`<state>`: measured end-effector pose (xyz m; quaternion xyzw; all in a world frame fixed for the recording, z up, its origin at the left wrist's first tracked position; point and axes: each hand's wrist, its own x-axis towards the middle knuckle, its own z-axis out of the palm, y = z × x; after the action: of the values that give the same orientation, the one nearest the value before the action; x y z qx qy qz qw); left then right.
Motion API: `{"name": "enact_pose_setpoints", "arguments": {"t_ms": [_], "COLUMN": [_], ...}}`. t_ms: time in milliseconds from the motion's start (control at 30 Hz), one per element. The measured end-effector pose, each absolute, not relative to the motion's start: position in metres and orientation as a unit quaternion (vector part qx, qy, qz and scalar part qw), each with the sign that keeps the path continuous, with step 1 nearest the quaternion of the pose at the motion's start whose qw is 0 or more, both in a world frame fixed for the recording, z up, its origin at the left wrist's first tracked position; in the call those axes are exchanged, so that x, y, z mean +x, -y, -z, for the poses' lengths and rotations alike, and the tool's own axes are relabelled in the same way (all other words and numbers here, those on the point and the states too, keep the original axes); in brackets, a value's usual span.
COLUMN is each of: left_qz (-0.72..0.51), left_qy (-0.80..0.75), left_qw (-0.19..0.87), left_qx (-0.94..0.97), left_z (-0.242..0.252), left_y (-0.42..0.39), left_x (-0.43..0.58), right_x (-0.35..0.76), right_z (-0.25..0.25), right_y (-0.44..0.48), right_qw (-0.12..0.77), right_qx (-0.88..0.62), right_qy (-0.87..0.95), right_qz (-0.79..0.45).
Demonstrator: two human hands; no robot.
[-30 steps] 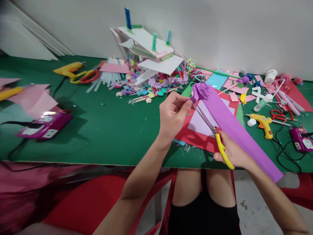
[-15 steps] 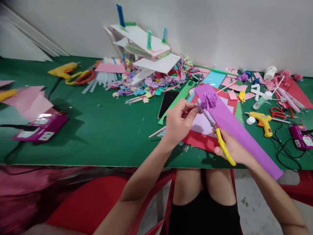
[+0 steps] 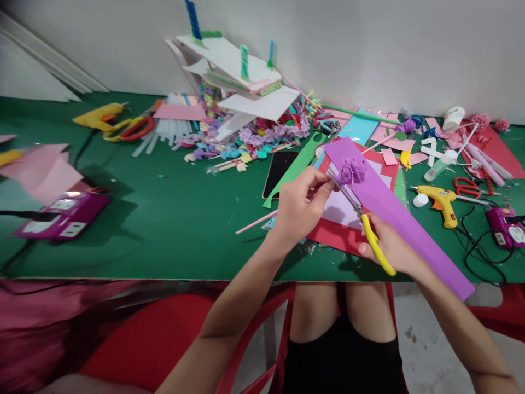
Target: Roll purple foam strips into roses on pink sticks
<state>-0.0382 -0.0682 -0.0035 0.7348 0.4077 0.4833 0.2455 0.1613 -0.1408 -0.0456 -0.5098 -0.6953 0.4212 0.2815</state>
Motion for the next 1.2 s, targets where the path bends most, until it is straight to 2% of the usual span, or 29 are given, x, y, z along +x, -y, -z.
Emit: {"name": "enact_pose_setpoints", "arguments": {"t_ms": [667, 767, 933, 1033, 1133, 1200], "left_qz": [-0.480, -0.483, -0.458, -0.444, -0.448, -0.463], "left_qy": [-0.417, -0.417, -0.410, -0.392, -0.387, -0.403], "left_qw": [0.212, 0.158, -0.023, -0.106, -0.125, -0.080], "left_qx": [0.742, 0.754, 0.788, 0.799, 0.796, 0.785], "left_z": [0.005, 0.006, 0.010, 0.013, 0.017, 0.018], "left_y": [0.072, 0.072, 0.072, 0.072, 0.071, 0.071], "left_x": [-0.036, -0.036, -0.038, -0.039, -0.038, -0.038], "right_x": [0.152, 0.155, 0.162, 0.160, 0.154, 0.151], "right_z": [0.042, 0.043, 0.037, 0.032, 0.032, 0.035], "right_y": [0.141, 0.142, 0.142, 0.143, 0.146, 0.148], "right_qw": [0.218, 0.231, 0.252, 0.234, 0.201, 0.198], "right_qx": [-0.565, -0.549, -0.451, -0.463, -0.523, -0.537], "right_qy": [0.724, 0.728, 0.775, 0.769, 0.752, 0.753], "right_qz": [-0.331, -0.341, -0.364, -0.373, -0.348, -0.325]}}
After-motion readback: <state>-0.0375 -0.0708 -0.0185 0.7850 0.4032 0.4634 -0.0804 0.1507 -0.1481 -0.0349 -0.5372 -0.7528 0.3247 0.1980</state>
